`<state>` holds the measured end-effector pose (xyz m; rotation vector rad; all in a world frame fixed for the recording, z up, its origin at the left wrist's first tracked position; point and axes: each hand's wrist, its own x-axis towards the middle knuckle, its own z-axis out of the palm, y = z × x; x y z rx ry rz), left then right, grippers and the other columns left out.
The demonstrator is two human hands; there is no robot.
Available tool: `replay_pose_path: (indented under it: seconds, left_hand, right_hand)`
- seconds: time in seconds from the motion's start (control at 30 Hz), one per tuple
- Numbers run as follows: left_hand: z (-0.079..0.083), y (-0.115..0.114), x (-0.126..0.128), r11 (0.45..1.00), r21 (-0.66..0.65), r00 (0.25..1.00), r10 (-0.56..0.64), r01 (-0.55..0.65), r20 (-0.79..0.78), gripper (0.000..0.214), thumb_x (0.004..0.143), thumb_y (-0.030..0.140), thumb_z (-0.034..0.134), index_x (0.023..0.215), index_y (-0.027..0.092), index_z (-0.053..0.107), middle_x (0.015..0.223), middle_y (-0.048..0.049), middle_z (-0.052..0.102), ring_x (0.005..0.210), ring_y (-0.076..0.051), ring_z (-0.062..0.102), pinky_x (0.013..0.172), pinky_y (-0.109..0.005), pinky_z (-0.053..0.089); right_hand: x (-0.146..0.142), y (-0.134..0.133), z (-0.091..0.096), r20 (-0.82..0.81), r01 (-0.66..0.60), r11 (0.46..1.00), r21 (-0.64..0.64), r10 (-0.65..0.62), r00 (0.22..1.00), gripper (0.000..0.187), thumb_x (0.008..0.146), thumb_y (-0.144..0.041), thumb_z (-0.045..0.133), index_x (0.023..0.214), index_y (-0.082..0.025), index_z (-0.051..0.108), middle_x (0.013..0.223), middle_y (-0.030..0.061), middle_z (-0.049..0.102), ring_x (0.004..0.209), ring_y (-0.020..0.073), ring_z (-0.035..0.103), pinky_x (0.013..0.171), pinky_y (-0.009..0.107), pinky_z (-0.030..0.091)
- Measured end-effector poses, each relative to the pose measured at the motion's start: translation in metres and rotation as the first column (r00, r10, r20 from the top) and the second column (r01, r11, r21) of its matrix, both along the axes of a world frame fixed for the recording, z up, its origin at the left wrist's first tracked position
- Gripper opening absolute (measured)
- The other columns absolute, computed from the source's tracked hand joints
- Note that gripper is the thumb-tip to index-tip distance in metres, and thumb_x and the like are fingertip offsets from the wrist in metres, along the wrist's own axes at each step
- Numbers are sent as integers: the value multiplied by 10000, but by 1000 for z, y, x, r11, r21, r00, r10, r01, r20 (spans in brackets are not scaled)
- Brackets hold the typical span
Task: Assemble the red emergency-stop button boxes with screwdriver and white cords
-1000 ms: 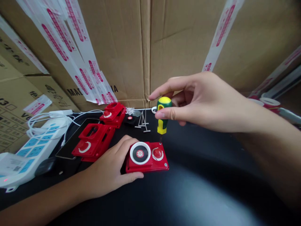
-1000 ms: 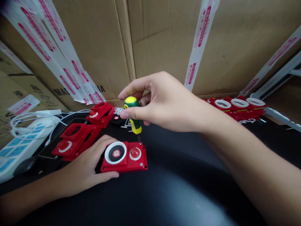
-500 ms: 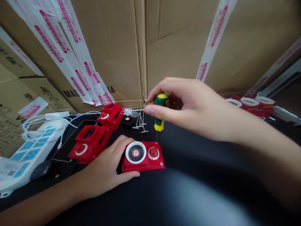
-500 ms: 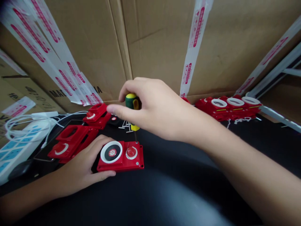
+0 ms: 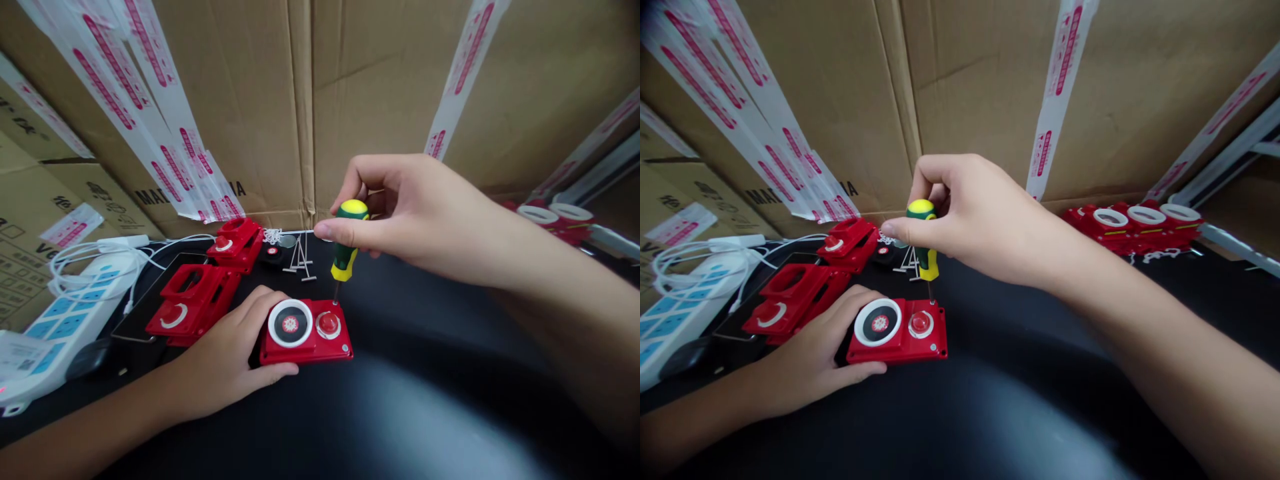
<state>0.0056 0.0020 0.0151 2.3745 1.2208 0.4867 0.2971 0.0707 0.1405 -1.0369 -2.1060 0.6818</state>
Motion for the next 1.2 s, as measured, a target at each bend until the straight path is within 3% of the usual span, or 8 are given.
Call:
replay_pose_path:
  seconds: [0.13,0.27,0.37,0.47,0.6,0.8,0.97,1.2]
  left_hand:
    - [2,0,1,1000,-2,1000,-6,6,-7,644,1011,441,808,1504,353,403,1429,-64,605,1273,-323,730,1057,-507,649]
    - [3,-1,1,1000,-13,1000,11,-11,3,647,1000,429,817,1506,338,424,1435,-67,617,1287,-327,731,1065,-495,647]
    - [3,-1,2,1000,-25,1000,18,-18,14,640,990,428,822,1500,317,452,1436,-81,626,1283,-341,731,1070,-503,645]
    - [3,-1,2,999,-50,999,17,-15,29,623,995,433,820,1492,321,461,1414,-84,625,1262,-343,727,1053,-521,647]
    - [5,-1,1,997,-79,999,11,-7,50,613,1000,422,825,1491,334,470,1396,-81,623,1255,-339,716,1034,-524,646]
    - [2,-2,1,996,-89,998,25,-20,51,631,1006,426,830,1508,354,453,1437,-77,601,1295,-339,692,1083,-539,623]
    - [0,-2,0,997,-68,998,26,-22,55,625,1010,407,819,1511,363,449,1419,-72,608,1277,-336,704,1058,-523,637]
    - [1,-2,0,996,-88,998,22,-18,51,627,1000,416,826,1504,355,459,1445,-78,601,1301,-342,696,1081,-533,629]
  right_hand:
    - [-1,0,2,-10,-34,997,-66,34,999,255,929,-418,901,881,-223,746,725,0,731,603,138,604,491,305,400]
    - [-2,0,3,5,-28,999,29,27,1000,237,902,-433,920,918,-200,877,773,31,776,637,153,635,542,320,442]
    - [0,3,4,-17,-34,998,48,35,999,308,861,-446,952,1016,-183,913,822,50,803,699,173,653,568,321,449]
    - [5,8,5,-46,-70,997,-33,68,997,418,789,-454,1009,1097,-189,913,782,25,773,692,162,638,564,306,446]
    - [12,16,5,-125,-219,966,-136,202,971,468,792,-427,1013,1183,-199,895,802,5,776,612,117,584,497,274,392]
    - [16,19,2,-227,-513,837,-192,470,853,394,1019,-244,793,1403,-159,771,1237,79,821,551,28,477,460,234,379]
    - [10,18,-1,-166,-369,923,-111,349,922,270,1013,-416,830,1112,-168,792,948,23,751,704,96,582,568,246,437]
    - [-1,12,-4,-211,-141,987,-75,123,970,392,759,-377,1036,889,-216,703,818,-10,742,728,154,651,587,284,485]
